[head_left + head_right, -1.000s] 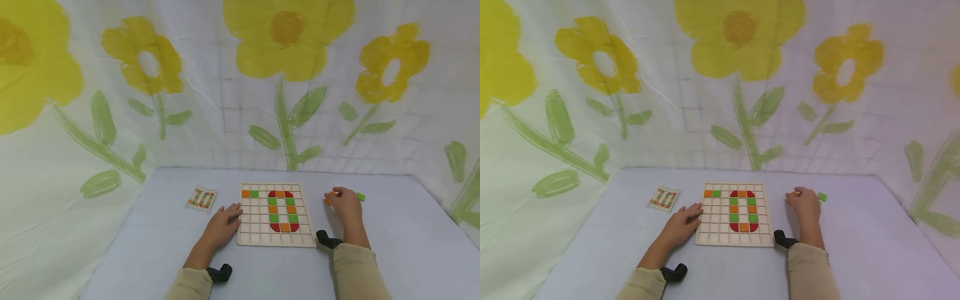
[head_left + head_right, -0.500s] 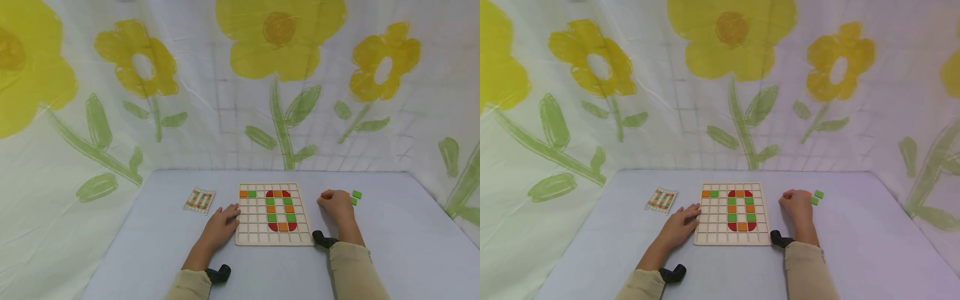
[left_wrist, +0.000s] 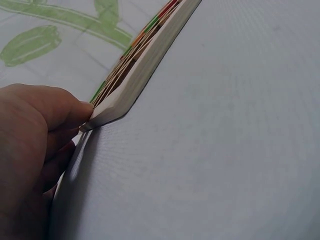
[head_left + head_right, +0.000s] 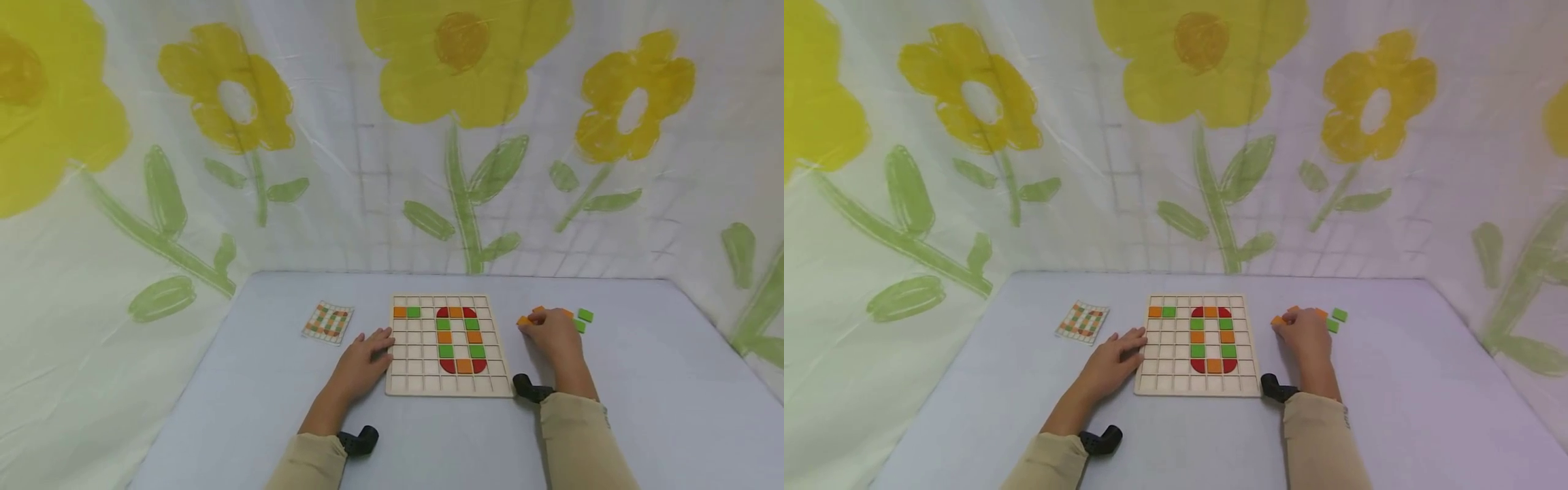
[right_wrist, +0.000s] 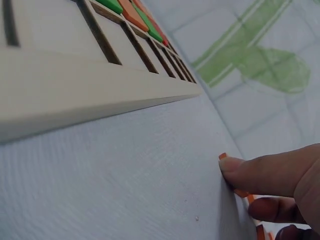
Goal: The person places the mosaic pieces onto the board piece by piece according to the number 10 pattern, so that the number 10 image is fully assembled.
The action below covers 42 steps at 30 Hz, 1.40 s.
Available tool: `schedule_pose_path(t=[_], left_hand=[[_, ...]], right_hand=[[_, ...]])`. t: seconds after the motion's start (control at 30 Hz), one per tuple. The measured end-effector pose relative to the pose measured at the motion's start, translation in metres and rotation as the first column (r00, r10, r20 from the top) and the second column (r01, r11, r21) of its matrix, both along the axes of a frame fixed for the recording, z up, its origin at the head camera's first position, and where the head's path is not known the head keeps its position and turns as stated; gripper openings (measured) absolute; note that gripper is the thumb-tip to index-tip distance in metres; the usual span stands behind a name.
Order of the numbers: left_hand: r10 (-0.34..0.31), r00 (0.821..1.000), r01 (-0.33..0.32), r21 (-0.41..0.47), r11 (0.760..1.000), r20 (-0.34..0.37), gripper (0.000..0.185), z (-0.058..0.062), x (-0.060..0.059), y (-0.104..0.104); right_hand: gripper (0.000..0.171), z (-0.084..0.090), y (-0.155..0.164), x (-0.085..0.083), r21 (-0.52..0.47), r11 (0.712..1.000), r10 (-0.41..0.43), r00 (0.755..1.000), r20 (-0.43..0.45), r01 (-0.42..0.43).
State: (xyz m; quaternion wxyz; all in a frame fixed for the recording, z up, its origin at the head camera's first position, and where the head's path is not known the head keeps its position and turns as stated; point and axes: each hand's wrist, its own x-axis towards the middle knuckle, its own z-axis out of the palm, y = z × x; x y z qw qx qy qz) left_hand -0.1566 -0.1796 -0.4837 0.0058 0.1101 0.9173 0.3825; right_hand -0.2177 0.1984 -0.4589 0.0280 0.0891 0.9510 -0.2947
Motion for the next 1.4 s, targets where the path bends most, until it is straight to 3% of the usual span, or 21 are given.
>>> schedule_pose_path(t=[0.23,0.4,0.57,0.67,1.0,1.3,1.4], left_hand=[[-0.016,1.000,0.016,-0.004,1.000,-0.007,0.036,0.002,-0.004,0.000],[-0.033,0.999,0.033,0.003,0.999,0.001,0.035,0.002,-0.005,0.000],[-0.048,0.999,0.048,0.012,0.999,0.011,0.036,0.001,-0.004,0.004],[-0.048,0.999,0.048,0.012,0.999,0.018,0.036,0.001,-0.004,0.006],[-0.033,0.999,0.032,0.004,0.999,0.033,0.036,-0.006,-0.001,0.006],[-0.021,1.000,0.021,-0.003,1.000,0.002,0.035,-0.004,-0.002,0.003],[-0.020,1.000,0.020,-0.006,1.000,-0.006,0.036,-0.001,-0.002,0.000]], right_hand=[[0.043,0.006,-0.013,-0.003,-0.048,0.999,0.009,0.999,-0.034,-0.011],[0.041,0.015,-0.059,0.000,-0.103,0.986,0.121,0.990,-0.078,-0.129],[0.033,0.022,-0.116,0.001,-0.067,0.940,0.322,0.936,-0.141,-0.333],[0.031,0.025,-0.143,-0.003,-0.010,0.922,0.383,0.915,-0.129,-0.388],[0.025,0.008,-0.178,-0.014,0.163,0.884,0.447,0.895,-0.017,-0.438],[0.021,0.012,-0.181,-0.016,0.147,0.889,0.444,0.895,-0.041,-0.434],[0.020,0.015,-0.180,-0.014,0.108,0.903,0.422,0.905,-0.045,-0.416]])
